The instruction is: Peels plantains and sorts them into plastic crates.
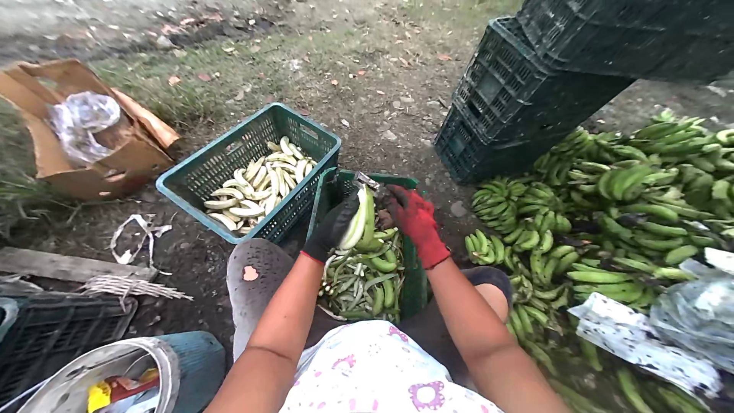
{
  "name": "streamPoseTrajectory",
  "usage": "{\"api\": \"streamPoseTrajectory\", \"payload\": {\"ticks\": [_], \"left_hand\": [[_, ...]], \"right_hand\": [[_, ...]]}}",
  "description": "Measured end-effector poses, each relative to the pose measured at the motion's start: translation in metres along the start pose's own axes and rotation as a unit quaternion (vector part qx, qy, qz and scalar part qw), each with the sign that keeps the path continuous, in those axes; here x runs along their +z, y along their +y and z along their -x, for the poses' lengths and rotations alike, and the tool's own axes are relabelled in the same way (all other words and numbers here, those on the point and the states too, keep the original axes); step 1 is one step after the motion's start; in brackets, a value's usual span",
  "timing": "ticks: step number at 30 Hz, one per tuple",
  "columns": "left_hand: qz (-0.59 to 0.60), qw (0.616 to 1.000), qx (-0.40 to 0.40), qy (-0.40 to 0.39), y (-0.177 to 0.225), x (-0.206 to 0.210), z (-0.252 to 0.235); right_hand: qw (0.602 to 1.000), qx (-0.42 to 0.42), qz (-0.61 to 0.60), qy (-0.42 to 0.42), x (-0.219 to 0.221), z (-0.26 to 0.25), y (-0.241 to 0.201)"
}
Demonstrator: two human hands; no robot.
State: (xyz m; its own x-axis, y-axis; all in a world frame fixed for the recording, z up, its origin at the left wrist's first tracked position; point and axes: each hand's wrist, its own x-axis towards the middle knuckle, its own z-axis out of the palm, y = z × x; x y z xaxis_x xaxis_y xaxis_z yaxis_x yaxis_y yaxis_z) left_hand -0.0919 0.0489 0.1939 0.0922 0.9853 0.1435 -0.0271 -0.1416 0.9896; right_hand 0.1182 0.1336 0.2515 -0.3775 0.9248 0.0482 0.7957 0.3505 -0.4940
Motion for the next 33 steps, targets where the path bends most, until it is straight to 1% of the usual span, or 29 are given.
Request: {"api": "streamPoseTrajectory", "payload": {"ticks": [3, 4, 5, 6, 7, 9, 10, 12, 14, 15, 16, 17, 18, 20, 22, 24, 25, 26, 27, 28, 30, 31, 32, 33], "left_hand": [[0.022, 0.997, -0.043, -0.062, 0.005, -0.004, 0.001], [0.059, 0.994, -0.068, -0.068, 0.005, 0.000, -0.001], [0.121, 0.986, -0.104, -0.049, 0.005, 0.005, -0.005], [0.187, 0.973, -0.135, -0.013, 0.001, 0.011, -0.011], [0.250, 0.956, -0.153, 0.013, -0.009, 0.014, -0.016], [0.350, 0.923, -0.151, 0.043, -0.033, 0.016, -0.022], [0.370, 0.916, -0.141, 0.059, -0.039, 0.016, -0.021], [0.402, 0.905, -0.124, 0.064, -0.054, 0.012, -0.021], [0.411, 0.898, -0.142, 0.074, -0.056, 0.008, -0.020], [0.421, 0.890, -0.159, 0.068, -0.053, 0.007, -0.022], [0.425, 0.888, -0.163, 0.057, -0.050, 0.007, -0.023], [0.413, 0.895, -0.160, 0.060, -0.044, 0.007, -0.023], [0.383, 0.910, -0.144, 0.069, -0.038, 0.007, -0.021], [0.310, 0.944, -0.089, 0.073, -0.027, 0.011, -0.015], [0.254, 0.965, -0.034, 0.053, -0.012, 0.017, -0.011], [0.201, 0.979, -0.021, 0.031, 0.006, 0.023, -0.002], [0.195, 0.980, -0.026, 0.021, 0.010, 0.023, 0.001], [0.230, 0.972, -0.034, 0.012, 0.007, 0.022, 0.000], [0.297, 0.954, -0.045, 0.008, 0.000, 0.020, -0.007], [0.346, 0.937, -0.055, 0.007, -0.007, 0.017, -0.010], [0.374, 0.923, -0.085, 0.031, -0.023, 0.011, -0.009], [0.385, 0.916, -0.104, 0.047, -0.024, 0.009, -0.009], [0.408, 0.902, -0.129, 0.063, -0.020, 0.010, -0.013], [0.437, 0.880, -0.165, 0.088, -0.009, 0.013, -0.021]], "right_hand": [[0.998, 0.065, -0.021, 0.008, 0.014, -0.002, 0.019], [0.996, 0.081, -0.029, 0.016, 0.018, 0.000, 0.027], [0.995, 0.085, -0.040, 0.021, 0.021, 0.003, 0.033], [0.995, 0.080, -0.050, 0.020, 0.022, 0.007, 0.034], [0.996, 0.068, -0.056, 0.013, 0.025, 0.014, 0.031], [0.998, 0.022, -0.051, -0.014, 0.030, 0.031, 0.020], [0.999, -0.013, -0.025, -0.021, 0.036, 0.042, 0.016], [0.997, -0.070, 0.038, 0.012, 0.052, 0.064, 0.016], [0.992, -0.089, 0.065, 0.062, 0.062, 0.079, 0.017], [0.991, -0.085, 0.073, 0.071, 0.064, 0.081, 0.016], [0.992, -0.078, 0.080, 0.065, 0.062, 0.080, 0.014], [0.993, -0.066, 0.080, 0.050, 0.059, 0.077, 0.010], [0.996, -0.050, 0.067, 0.040, 0.055, 0.072, 0.006], [1.000, 0.005, 0.010, 0.027, 0.044, 0.055, -0.001], [0.995, 0.066, -0.069, 0.022, 0.036, 0.033, 0.002], [0.984, 0.103, -0.144, 0.036, 0.037, 0.014, 0.016], [0.978, 0.114, -0.172, 0.041, 0.037, 0.009, 0.023], [0.975, 0.110, -0.187, 0.043, 0.035, 0.008, 0.026], [0.977, 0.092, -0.189, 0.036, 0.033, 0.009, 0.025], [0.982, 0.065, -0.176, 0.012, 0.031, 0.015, 0.023], [0.993, -0.025, -0.106, -0.046, 0.035, 0.035, 0.024], [0.994, -0.080, -0.052, -0.060, 0.036, 0.046, 0.023], [0.990, -0.127, -0.003, -0.052, 0.038, 0.055, 0.023], [0.987, -0.154, 0.031, -0.037, 0.039, 0.063, 0.023]]}}
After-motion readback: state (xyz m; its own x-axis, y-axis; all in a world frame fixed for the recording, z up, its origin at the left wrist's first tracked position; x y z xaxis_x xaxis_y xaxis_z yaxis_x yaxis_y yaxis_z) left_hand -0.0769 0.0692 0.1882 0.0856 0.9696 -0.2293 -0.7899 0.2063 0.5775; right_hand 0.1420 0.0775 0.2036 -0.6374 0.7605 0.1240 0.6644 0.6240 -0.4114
